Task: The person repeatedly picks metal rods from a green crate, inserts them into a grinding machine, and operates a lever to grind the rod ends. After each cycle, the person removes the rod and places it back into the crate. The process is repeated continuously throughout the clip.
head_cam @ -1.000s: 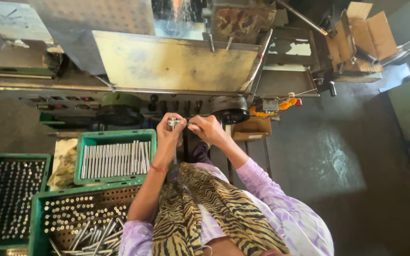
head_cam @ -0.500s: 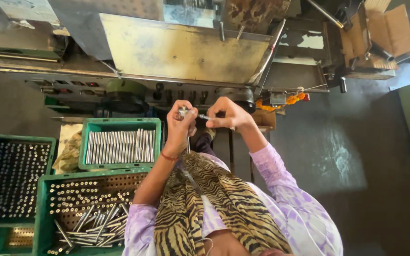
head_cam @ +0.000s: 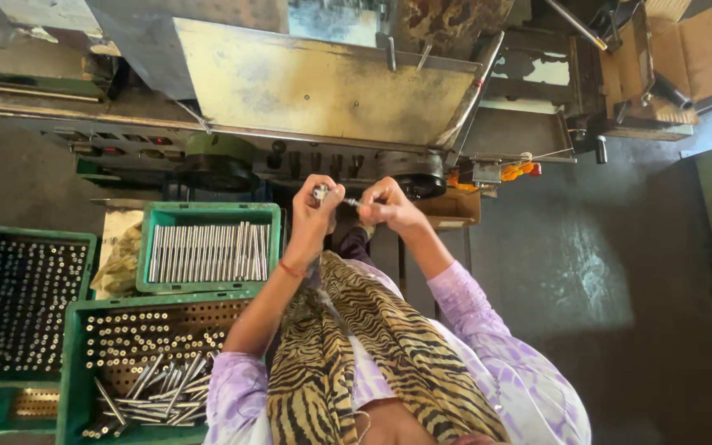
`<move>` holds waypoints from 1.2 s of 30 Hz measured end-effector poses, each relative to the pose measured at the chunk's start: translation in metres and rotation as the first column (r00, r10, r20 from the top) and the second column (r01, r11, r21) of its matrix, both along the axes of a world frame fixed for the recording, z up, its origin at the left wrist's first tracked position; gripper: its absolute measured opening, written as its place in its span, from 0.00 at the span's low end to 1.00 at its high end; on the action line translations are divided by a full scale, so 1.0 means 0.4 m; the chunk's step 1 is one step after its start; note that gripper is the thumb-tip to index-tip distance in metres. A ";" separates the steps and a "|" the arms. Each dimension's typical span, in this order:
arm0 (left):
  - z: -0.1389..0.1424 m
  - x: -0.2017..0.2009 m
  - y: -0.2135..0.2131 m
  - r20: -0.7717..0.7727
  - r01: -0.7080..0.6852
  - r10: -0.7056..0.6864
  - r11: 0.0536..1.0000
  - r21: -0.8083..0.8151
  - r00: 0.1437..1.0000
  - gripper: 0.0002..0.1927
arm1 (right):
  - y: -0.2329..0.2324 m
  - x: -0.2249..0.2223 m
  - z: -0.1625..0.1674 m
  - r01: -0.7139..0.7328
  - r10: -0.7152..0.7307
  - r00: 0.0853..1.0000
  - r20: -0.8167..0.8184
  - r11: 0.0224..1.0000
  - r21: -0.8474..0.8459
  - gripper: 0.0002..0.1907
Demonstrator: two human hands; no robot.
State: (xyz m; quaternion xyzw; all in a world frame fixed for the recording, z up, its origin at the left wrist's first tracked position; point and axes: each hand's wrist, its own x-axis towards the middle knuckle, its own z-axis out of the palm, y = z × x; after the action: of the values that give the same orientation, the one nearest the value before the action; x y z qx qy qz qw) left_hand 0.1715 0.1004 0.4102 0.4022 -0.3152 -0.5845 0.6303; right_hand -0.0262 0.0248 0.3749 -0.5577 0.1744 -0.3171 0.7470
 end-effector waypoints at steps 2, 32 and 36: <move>-0.027 -0.001 -0.018 0.028 -0.008 0.009 0.998 -0.056 1.000 0.05 | -0.029 -0.013 0.036 -0.148 0.140 0.977 -0.163 0.988 -0.039 0.17; 0.043 0.023 -1.391 -0.335 -0.154 0.242 0.951 0.270 0.911 0.13 | -1.014 -0.797 0.254 -0.044 -0.942 -0.323 -0.086 0.106 -0.993 0.21; 0.043 0.012 -1.486 -0.148 -0.378 0.461 0.842 0.384 0.875 0.14 | -1.054 -0.817 0.229 0.070 -0.909 -0.328 -0.258 0.250 -0.966 0.22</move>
State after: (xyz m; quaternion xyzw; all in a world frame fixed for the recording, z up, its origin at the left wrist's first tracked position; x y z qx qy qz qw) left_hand 0.1762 -0.4940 0.4276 0.4935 -0.0352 -0.5204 0.6959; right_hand -0.3531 -0.3969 0.4666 -0.6236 0.7364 -0.2409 -0.1037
